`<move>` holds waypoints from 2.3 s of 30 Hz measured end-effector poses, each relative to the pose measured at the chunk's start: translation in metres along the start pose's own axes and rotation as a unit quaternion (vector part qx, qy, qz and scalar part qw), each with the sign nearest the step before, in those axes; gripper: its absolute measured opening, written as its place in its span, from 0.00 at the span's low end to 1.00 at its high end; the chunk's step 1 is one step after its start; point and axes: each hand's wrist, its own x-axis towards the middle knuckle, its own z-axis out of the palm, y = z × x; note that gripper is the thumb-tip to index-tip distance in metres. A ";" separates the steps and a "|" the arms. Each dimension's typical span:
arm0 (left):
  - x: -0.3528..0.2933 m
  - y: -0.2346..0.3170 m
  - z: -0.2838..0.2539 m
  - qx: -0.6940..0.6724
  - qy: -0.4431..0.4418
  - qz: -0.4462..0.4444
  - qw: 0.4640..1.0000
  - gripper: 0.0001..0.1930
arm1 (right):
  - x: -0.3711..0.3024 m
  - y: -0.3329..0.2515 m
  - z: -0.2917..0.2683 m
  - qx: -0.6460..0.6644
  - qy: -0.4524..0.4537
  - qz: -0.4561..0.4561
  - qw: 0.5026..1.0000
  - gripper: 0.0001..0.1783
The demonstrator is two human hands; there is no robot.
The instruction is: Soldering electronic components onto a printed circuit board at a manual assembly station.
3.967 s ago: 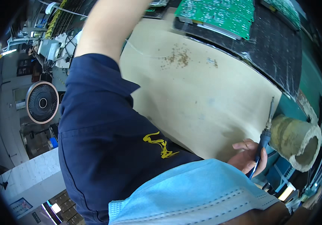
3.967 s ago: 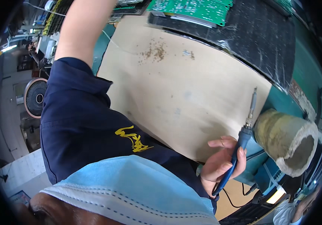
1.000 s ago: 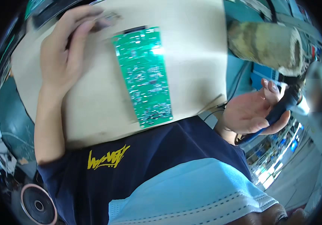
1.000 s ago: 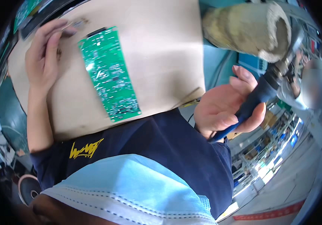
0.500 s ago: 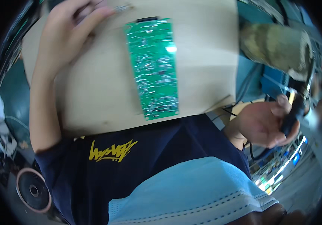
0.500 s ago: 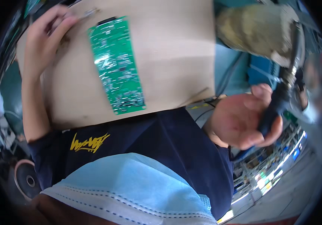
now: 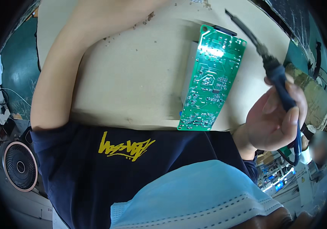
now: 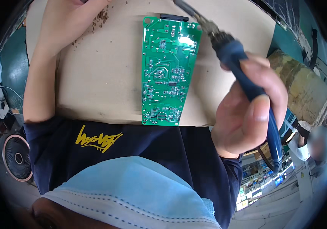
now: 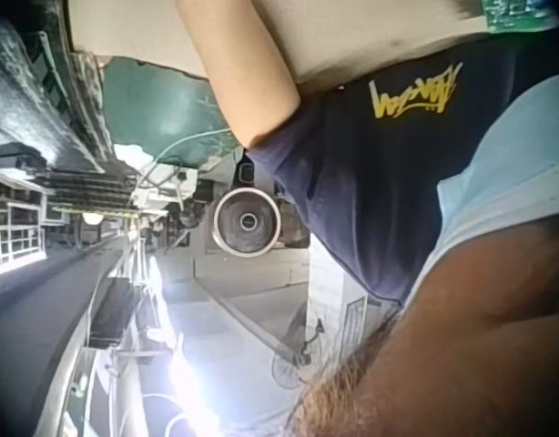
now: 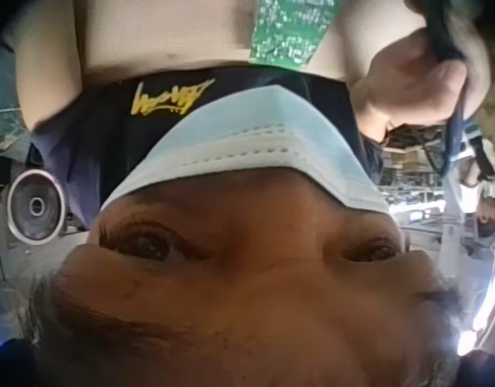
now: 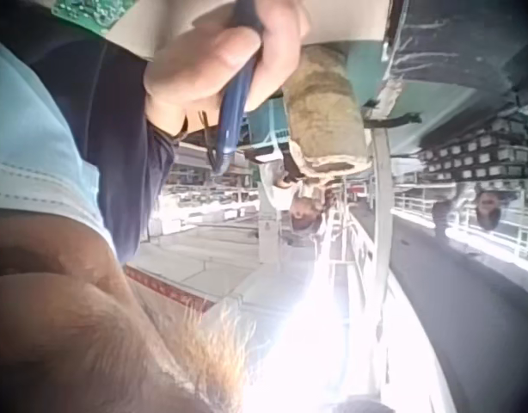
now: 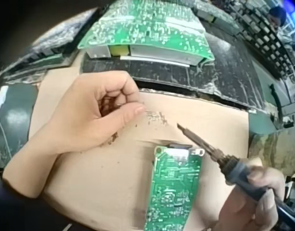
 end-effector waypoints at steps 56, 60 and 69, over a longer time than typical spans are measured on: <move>0.009 -0.011 0.009 0.201 0.035 0.125 0.971 0.05 | 0.019 0.028 0.016 0.025 -0.075 -0.059 0.995 0.28; 0.009 -0.010 0.004 0.108 -0.008 0.084 0.991 0.05 | 0.017 0.022 0.013 0.035 -0.066 -0.065 0.995 0.28; -0.012 0.026 -0.001 -0.005 0.008 0.035 0.999 0.03 | -0.027 0.004 -0.025 0.107 -0.047 -0.107 0.987 0.26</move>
